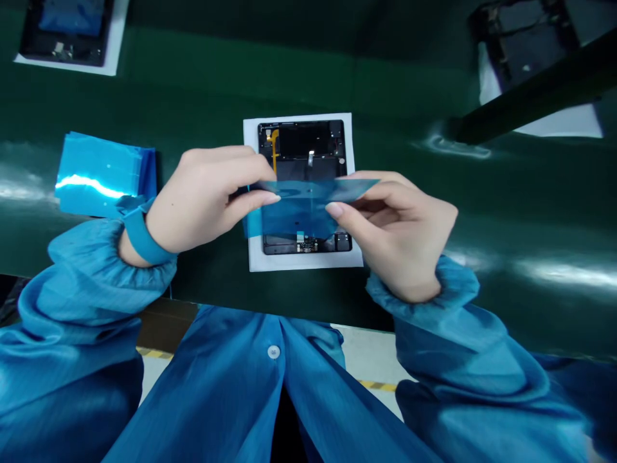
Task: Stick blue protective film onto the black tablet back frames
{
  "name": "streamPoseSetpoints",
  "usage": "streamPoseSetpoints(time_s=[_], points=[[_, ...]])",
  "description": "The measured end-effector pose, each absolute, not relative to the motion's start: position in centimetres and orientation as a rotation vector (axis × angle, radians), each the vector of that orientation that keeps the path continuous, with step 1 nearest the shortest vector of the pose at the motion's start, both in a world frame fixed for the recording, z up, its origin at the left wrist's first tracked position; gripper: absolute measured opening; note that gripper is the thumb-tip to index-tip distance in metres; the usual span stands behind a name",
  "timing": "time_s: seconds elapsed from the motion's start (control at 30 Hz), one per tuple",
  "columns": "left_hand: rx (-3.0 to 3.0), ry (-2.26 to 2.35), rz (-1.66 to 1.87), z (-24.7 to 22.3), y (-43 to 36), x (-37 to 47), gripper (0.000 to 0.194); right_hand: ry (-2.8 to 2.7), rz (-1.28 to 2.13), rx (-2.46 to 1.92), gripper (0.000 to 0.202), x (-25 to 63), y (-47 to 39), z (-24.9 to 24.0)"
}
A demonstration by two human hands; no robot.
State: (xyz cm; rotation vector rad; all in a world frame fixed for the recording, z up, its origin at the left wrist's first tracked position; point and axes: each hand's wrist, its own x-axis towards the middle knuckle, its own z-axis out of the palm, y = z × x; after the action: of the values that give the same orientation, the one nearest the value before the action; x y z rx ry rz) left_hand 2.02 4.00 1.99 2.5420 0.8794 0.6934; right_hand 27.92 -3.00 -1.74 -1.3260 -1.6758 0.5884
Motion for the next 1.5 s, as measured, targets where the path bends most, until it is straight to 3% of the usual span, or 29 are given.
streamPoseSetpoints(time_s=[0.17,0.3,0.47,0.8,1.5], points=[[2.464,1.036,0.662,0.4,5.2,2.3,0.025,-1.537,0.888,-1.445,0.024,28.7,-1.3,-1.7],[2.455,1.241,0.838,-3.0,5.3,2.7,0.042,-1.356,1.098,-1.461,0.032,30.9,1.2,-4.1],[2.591,1.074,0.721,-6.4,3.8,2.6,0.018,-1.25,1.234,-1.45,0.03,33.1,3.3,-7.6],[2.57,0.734,0.652,-8.0,2.8,0.8,0.019,-1.218,0.988,-1.513,0.01,31.2,0.2,-9.1],[2.621,0.697,0.516,-7.9,2.5,0.4,0.015,-1.363,0.802,-1.696,0.008,30.1,-1.4,-7.8]])
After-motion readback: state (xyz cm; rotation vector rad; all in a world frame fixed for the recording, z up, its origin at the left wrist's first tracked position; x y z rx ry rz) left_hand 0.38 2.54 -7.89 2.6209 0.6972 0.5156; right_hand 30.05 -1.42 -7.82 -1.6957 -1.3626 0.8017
